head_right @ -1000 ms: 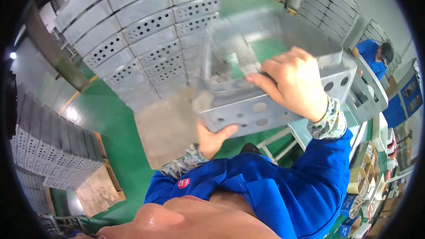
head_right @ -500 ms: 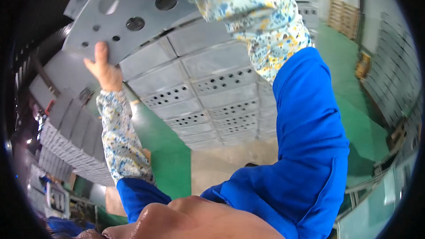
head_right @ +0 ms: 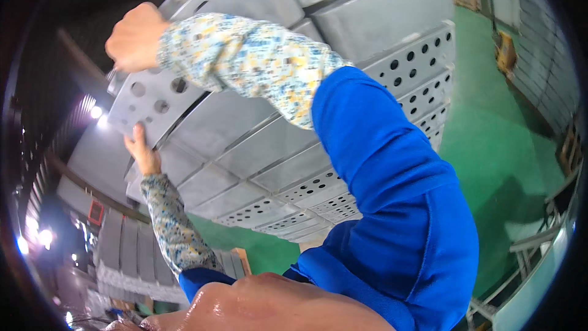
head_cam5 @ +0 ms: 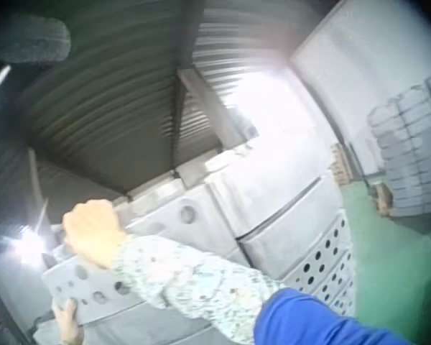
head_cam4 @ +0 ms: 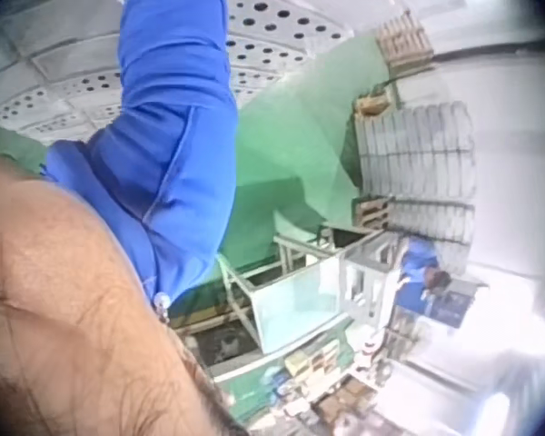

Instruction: The person applies circular stickers onto the edges of metal casings, inserts small metal pins into the casing holes by hand, and stacks the completed casings onto a pile.

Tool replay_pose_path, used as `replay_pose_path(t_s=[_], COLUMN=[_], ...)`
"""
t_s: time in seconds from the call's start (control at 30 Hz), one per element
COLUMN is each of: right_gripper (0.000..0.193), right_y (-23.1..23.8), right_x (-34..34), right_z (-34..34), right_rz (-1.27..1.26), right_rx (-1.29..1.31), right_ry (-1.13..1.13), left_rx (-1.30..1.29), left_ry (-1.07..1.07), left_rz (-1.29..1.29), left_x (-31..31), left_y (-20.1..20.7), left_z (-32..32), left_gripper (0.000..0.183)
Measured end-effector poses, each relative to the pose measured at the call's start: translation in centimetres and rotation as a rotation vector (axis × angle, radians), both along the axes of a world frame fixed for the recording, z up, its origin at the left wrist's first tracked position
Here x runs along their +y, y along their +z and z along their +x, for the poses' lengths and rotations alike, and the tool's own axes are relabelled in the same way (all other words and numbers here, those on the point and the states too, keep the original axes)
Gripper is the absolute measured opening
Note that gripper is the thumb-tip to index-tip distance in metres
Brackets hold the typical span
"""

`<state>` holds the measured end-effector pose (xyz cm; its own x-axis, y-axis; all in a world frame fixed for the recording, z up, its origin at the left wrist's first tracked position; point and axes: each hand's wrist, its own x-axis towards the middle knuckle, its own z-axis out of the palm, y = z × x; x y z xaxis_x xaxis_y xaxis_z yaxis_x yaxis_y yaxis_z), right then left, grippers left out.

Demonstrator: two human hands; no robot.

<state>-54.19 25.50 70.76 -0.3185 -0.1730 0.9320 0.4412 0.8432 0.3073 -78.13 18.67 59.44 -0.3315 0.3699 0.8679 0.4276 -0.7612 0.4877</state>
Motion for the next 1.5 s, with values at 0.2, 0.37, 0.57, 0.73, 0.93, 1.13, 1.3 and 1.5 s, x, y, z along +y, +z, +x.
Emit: replay_pose_path(t_s=[0.2,0.37,0.57,0.73,0.93,1.13,1.3,1.5], right_gripper=[0.033,0.03,0.058,0.07,0.074,0.075,0.057,0.051], right_y=[-0.3,-4.0,-11.3,-12.4,-11.7,-12.8,-16.9,-44.5], right_x=[0.7,1.0,6.1,11.7,13.6,14.3,9.0,-14.9], right_z=[1.0,5.4,27.3,27.4,27.0,27.7,27.5,34.6], right_rz=[-0.052,0.424,0.206,-0.191,-0.208,-0.217,-0.085,-0.444], right_rx=[-0.077,0.235,0.736,0.7,0.693,0.69,0.693,0.059], right_ry=[-0.063,0.047,-0.526,-0.542,-0.581,-0.593,-0.523,-0.476], left_rx=[-0.022,-0.042,-0.06,0.022,0.047,0.071,0.259,0.675], left_ry=[-0.013,0.07,0.156,0.199,0.18,0.206,0.378,1.076], left_rz=[-0.11,-0.205,-0.114,-0.092,-0.088,-0.089,-0.162,0.452], left_x=[0.2,0.5,-0.4,0.0,0.3,0.6,-1.9,-3.0], left_y=[-0.4,-1.5,-1.5,-1.7,-1.7,-2.0,-1.4,-11.2], left_z=[1.7,1.4,6.3,5.7,7.3,6.2,6.8,2.4], left_gripper=[0.067,0.063,0.06,0.059,0.061,0.062,0.065,0.046])
